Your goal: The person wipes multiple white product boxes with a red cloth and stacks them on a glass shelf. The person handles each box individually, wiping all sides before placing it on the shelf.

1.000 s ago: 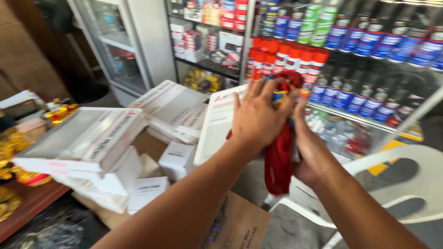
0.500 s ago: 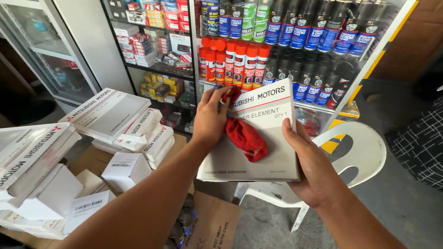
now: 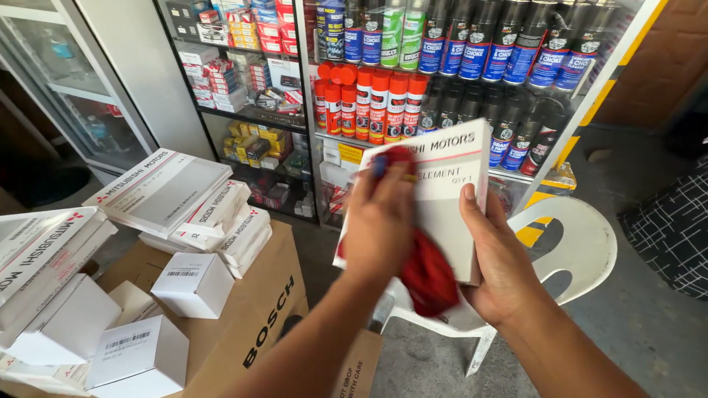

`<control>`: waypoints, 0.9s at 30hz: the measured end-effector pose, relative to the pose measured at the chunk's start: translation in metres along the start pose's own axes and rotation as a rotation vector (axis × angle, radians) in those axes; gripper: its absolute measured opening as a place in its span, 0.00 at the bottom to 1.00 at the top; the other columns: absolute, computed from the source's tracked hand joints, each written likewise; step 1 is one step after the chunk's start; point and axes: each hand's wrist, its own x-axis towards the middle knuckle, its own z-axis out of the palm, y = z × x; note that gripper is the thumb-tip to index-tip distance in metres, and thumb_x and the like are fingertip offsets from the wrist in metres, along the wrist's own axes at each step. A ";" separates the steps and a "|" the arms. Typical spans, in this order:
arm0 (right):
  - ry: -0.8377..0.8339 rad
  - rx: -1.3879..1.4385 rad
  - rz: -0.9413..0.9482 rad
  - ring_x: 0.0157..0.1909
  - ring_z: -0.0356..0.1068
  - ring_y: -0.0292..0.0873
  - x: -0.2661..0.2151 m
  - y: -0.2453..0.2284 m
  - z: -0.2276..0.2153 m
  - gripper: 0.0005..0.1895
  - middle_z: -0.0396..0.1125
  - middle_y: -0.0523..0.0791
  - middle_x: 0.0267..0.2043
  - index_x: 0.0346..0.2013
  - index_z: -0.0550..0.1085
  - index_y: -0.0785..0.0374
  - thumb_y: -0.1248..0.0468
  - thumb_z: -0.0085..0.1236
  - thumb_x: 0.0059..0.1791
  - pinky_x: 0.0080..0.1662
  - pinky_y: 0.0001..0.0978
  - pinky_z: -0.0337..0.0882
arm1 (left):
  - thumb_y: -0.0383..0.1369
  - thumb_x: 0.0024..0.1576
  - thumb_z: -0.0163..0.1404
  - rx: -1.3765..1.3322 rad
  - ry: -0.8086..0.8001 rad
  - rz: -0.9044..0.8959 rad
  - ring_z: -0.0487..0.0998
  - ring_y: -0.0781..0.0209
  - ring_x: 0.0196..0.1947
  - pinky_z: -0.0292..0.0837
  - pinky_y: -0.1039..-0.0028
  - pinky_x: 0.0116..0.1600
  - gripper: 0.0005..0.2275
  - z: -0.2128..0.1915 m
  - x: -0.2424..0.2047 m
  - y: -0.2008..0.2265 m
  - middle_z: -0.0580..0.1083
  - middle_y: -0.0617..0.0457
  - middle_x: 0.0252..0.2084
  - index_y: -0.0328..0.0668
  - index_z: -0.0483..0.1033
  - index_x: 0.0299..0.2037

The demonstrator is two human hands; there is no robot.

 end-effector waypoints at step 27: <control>-0.178 0.316 0.103 0.61 0.69 0.55 0.054 -0.006 -0.005 0.30 0.68 0.54 0.58 0.61 0.68 0.64 0.45 0.44 0.54 0.62 0.56 0.68 | 0.33 0.54 0.61 -0.294 -0.278 0.134 0.80 0.40 0.49 0.77 0.62 0.54 0.13 -0.063 0.002 0.040 0.76 0.40 0.54 0.42 0.80 0.47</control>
